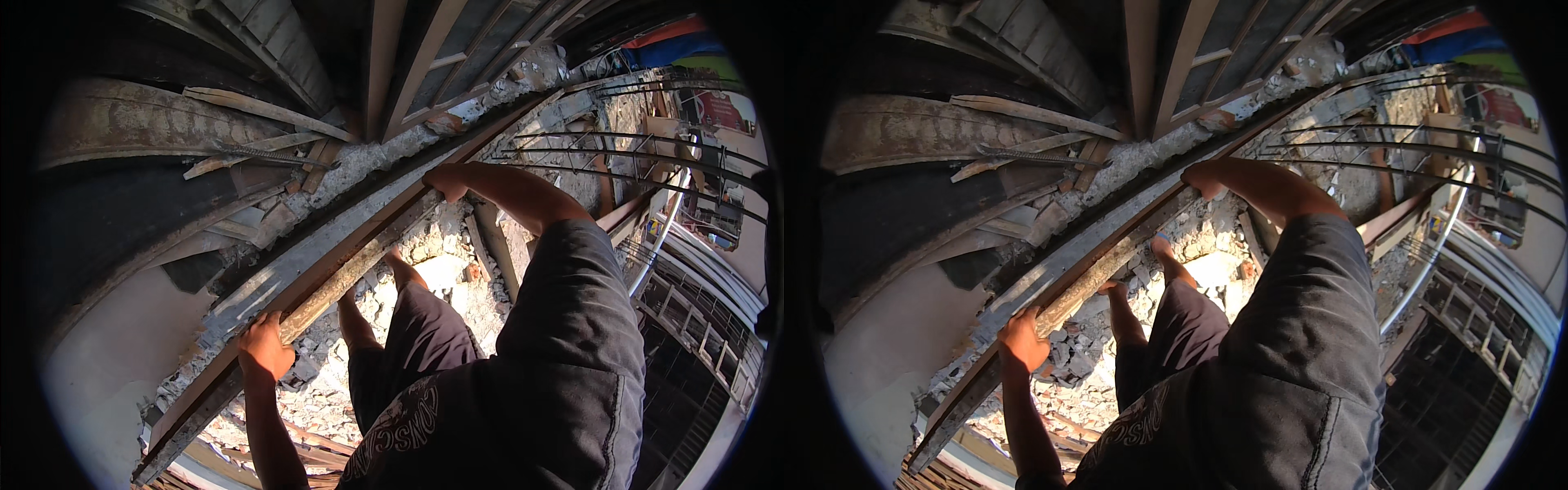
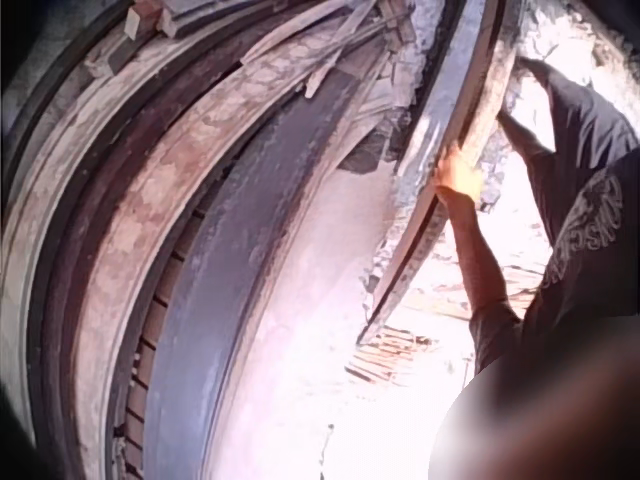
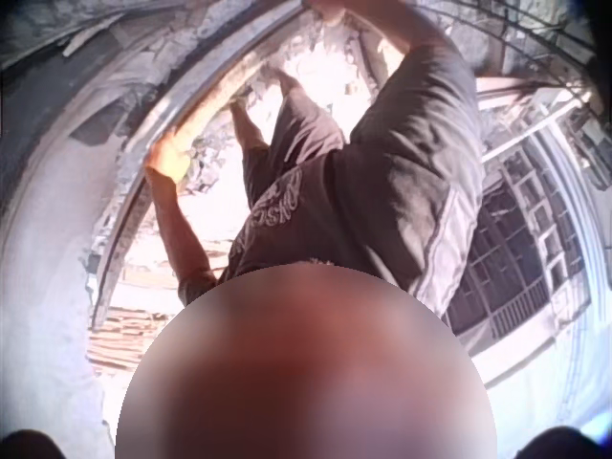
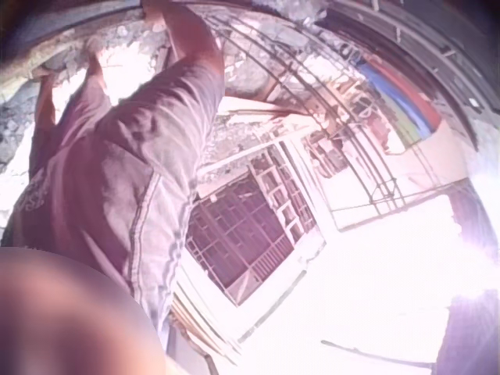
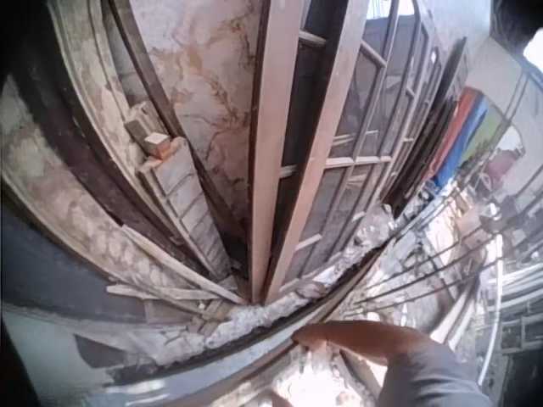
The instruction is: The person removes wooden planks and metal rods from a partially demolished ceiling structure. They lift and drop planks, then pry and pull out metal rods using hand force.
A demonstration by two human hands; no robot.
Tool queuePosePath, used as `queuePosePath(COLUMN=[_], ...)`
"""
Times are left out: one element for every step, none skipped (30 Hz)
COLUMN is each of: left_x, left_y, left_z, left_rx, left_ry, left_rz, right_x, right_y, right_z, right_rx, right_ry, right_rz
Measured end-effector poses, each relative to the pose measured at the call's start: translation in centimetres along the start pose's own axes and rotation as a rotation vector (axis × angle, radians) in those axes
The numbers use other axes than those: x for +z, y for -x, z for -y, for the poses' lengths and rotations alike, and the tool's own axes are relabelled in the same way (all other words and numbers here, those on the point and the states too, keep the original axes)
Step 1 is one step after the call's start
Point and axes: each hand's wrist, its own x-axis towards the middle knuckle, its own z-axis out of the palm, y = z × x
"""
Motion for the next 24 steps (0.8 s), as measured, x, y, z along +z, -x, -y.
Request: queuePosePath(left_x=[-0.4, -0.8, -0.8, -0.7, -0.3, 0.2, 0.8, 1.5, 2.5, 3.6, 4.9, 5.8, 6.7, 7.5, 8.2, 8.8, 9.1, 9.2, 9.1, 8.9, 8.7, 8.1, 7.5, 6.9], left_y=[0.4, 0.6, 0.2, 0.1, -0.6, -1.3, -2.1, -2.6, -2.9, -3.7, -4.3, -4.8, -5.4, -6.0, -6.6, -7.2, -7.7, -7.9, -8.1, -8.3, -8.8, -9.1, -9.6, -10.3], left_z=[-0.1, -0.1, -0.4, -0.3, -0.3, 0.0, 0.4, 1.2, 2.0, 2.6, 2.9, 3.7, 4.2, 4.6, 4.9, 5.2, 5.5, 5.9, 6.3, 6.7, 7.0, 7.4, 7.6, 7.6], left_rx=[-0.023, 0.005, -0.036, 0.024, 0.024, 0.027, 0.028, 0.041, 0.021, 0.006, -0.001, -0.049, -0.075, -0.071, -0.037, -0.036, -0.006, -0.002, -0.002, 0.016, -0.029, -0.060, 0.035, 0.131], left_ry=[-0.025, 0.040, 0.050, 0.077, 0.119, 0.115, 0.111, 0.106, 0.062, 0.020, 0.010, -0.007, 0.045, 0.081, 0.082, 0.060, 0.051, 0.028, 0.000, 0.095, 0.049, -0.038, -0.036, -0.033], left_rz=[0.014, -0.010, 0.008, -0.066, -0.078, -0.033, 0.000, 0.013, 0.057, 0.085, 0.041, 0.050, 0.097, 0.071, 0.048, 0.061, 0.032, 0.035, 0.029, 0.015, 0.055, 0.074, 0.083, 0.086], right_x=[-0.5, -0.7, -1.1, -0.7, -0.7, -0.2, 0.2, 1.1, 2.0, 2.7, 3.3, 4.2, 5.3, 6.2, 7.2, 8.3, 9.4, 10.7, 12.2, 14.1, 16.2, 18.6, 21.2, 23.9], right_y=[0.7, 0.6, 0.7, 0.6, 0.0, -0.3, -0.8, -1.2, -1.5, -1.9, -2.2, -2.1, -1.7, -1.3, -0.7, -0.1, 0.4, 0.7, 1.4, 2.3, 3.1, 4.1, 5.2, 6.3], right_z=[-0.3, -0.2, -0.9, -1.1, -1.5, -1.8, -2.0, -1.8, -1.6, -1.1, -0.4, 0.5, 1.5, 2.3, 3.3, 4.3, 5.4, 6.8, 7.8, 8.6, 9.2, 9.8, 10.3, 11.0], right_rx=[-0.064, -0.074, -0.062, -0.011, 0.045, 0.032, 0.008, 0.009, 0.036, 0.066, 0.107, 0.151, 0.192, 0.213, 0.227, 0.237, 0.255, 0.263, 0.267, 0.271, 0.298, 0.331, 0.346, 0.392], right_ry=[-0.047, -0.043, -0.022, -0.006, -0.101, -0.053, 0.002, 0.062, 0.047, 0.096, 0.161, 0.161, 0.255, 0.184, 0.014, -0.122, -0.284, -0.444, -0.498, -0.542, -0.583, -0.664, -0.735, -0.783], right_rz=[-0.005, -0.031, -0.057, -0.041, 0.105, 0.050, -0.010, -0.094, -0.127, -0.097, -0.056, -0.138, -0.305, -0.445, -0.703, -0.820, -0.860, -0.895, -0.868, -0.837, -0.715, -0.580, -0.495, -0.432])
